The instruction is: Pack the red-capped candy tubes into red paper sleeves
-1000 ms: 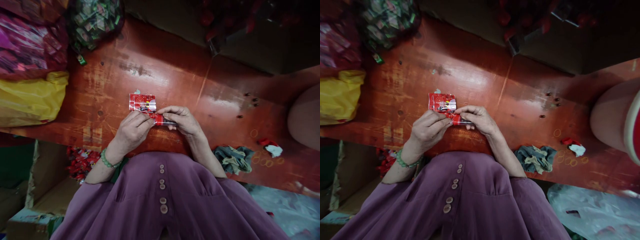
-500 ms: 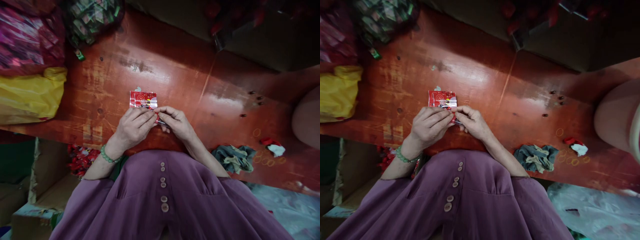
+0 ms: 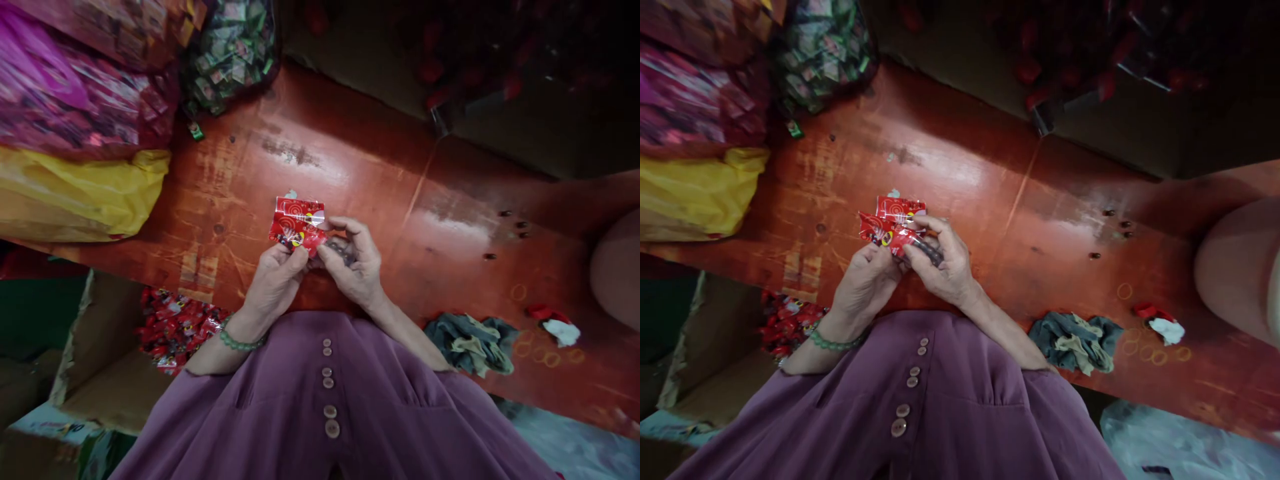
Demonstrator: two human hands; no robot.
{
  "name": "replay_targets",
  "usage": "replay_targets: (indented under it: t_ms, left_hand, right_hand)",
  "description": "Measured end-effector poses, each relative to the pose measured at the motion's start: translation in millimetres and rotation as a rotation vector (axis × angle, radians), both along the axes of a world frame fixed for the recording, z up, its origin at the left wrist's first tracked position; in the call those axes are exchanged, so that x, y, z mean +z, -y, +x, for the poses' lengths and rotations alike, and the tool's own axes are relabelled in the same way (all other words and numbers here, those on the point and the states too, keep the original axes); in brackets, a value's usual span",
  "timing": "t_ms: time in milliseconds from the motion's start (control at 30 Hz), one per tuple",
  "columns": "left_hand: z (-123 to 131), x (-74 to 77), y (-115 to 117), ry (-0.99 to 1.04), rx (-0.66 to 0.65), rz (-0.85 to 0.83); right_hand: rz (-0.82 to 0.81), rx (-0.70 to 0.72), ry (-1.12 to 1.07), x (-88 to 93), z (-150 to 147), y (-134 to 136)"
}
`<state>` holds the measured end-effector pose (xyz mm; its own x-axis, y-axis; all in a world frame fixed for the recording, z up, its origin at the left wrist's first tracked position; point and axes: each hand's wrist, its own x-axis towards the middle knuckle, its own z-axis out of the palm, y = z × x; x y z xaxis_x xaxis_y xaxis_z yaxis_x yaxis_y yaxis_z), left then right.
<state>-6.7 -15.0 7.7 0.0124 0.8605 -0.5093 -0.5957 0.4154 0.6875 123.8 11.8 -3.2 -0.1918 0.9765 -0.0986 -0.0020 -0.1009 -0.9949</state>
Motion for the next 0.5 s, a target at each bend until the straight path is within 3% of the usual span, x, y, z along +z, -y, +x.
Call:
replay_targets:
  t_ms: [133, 333, 400, 500]
  left_hand:
    - [3.5, 4.1, -9.6, 0.020, 0.107, -0.068]
    - [-3.5, -2.9, -18.8, -0.040, 0.223, 0.008]
    - [-2.1, -5.6, -20.8, -0.060, 0.257, -0.006]
    - [1.9, -7.9, -21.8, -0.103, 0.282, 0.001]
  right_hand:
    - [0.003, 0.034, 0.005, -1.6, 0.9, -0.5]
    - [-0.287, 0.248, -0.165, -3.9, 13.8, -6.3]
    - [-0.252, 0.247, -0.114, -4.0, 14.5, -6.6]
    - [0.000, 0.207, 0.060, -1.5, 13.5, -8.0]
